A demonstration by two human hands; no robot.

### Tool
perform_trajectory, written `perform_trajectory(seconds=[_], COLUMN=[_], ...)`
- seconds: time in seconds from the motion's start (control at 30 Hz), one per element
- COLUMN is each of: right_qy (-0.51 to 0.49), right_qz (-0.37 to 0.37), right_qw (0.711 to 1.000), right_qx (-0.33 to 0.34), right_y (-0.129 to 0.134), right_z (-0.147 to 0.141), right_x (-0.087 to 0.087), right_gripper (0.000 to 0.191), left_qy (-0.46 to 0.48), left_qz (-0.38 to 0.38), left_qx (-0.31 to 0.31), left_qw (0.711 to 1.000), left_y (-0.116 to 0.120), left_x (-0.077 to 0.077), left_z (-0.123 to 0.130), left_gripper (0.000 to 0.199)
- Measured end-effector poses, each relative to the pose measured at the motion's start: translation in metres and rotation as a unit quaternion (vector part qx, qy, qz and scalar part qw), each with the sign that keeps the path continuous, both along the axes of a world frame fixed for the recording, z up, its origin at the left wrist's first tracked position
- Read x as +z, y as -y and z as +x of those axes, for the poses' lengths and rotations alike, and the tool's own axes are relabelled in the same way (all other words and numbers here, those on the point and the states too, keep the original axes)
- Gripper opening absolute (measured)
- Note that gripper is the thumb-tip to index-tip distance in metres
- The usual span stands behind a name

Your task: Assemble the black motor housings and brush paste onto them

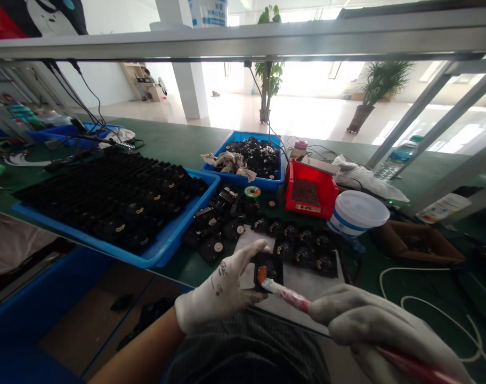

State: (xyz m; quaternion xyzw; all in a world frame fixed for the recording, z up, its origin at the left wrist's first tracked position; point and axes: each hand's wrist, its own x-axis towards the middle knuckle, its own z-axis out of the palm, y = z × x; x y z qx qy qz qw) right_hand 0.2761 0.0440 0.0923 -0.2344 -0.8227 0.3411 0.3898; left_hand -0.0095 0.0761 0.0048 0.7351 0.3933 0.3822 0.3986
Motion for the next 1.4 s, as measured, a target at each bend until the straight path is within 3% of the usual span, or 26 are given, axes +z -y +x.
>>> perform_trajectory(seconds=[0.13,0.27,0.4,0.63,0.8,0.93,1.0,1.07,1.13,1.23,1.3,1.4], right_qy=[-0.076,-0.135,-0.151,-0.224,-0.223,-0.138,-0.108,-0.163,-0.249,-0.327,-0.343,-0.349], right_qz=[-0.158,-0.237,-0.227,-0.157,-0.150,-0.095,-0.078,-0.077,-0.091,-0.115,-0.134,-0.138], right_qw=[0.982,0.943,0.923,0.882,0.896,0.958,0.967,0.940,0.890,0.835,0.821,0.831], right_qx=[-0.076,-0.190,-0.271,-0.384,-0.354,-0.232,-0.219,-0.291,-0.371,-0.428,-0.436,-0.411], right_y=[-0.016,-0.025,-0.023,-0.007,0.003,0.008,0.010,0.012,0.013,0.011,0.010,0.010], right_z=[0.004,-0.006,-0.017,-0.024,-0.032,-0.025,-0.015,-0.005,0.002,0.008,0.014,0.032], right_x=[0.000,-0.007,-0.014,-0.017,-0.029,-0.033,-0.030,-0.024,-0.019,-0.016,-0.022,-0.045], right_gripper=[0.022,0.030,0.040,0.034,0.025,0.018,0.016,0.014,0.012,0.014,0.013,0.014], left_qy=[-0.030,-0.057,-0.043,0.008,0.027,0.014,-0.010,-0.055,-0.094,-0.123,-0.149,-0.196], left_qz=[0.034,0.096,0.105,0.002,-0.036,-0.090,-0.088,-0.058,-0.024,0.002,0.015,0.039], left_qx=[-0.037,-0.052,-0.015,0.037,0.062,0.052,0.050,0.069,0.087,0.102,0.109,0.109], left_qw=[0.998,0.992,0.993,0.999,0.997,0.995,0.995,0.994,0.991,0.987,0.983,0.974], left_y=[0.000,0.001,0.001,0.000,0.000,-0.001,-0.005,-0.011,-0.019,-0.032,-0.039,-0.043], left_x=[0.007,0.005,-0.004,-0.013,-0.012,-0.017,-0.024,-0.033,-0.042,-0.054,-0.060,-0.064], left_z=[0.000,0.002,0.003,0.005,0.011,0.009,0.006,0.004,0.004,0.010,0.013,0.017], left_gripper=[0.088,0.086,0.086,0.090,0.092,0.094,0.093,0.090,0.087,0.084,0.080,0.076])
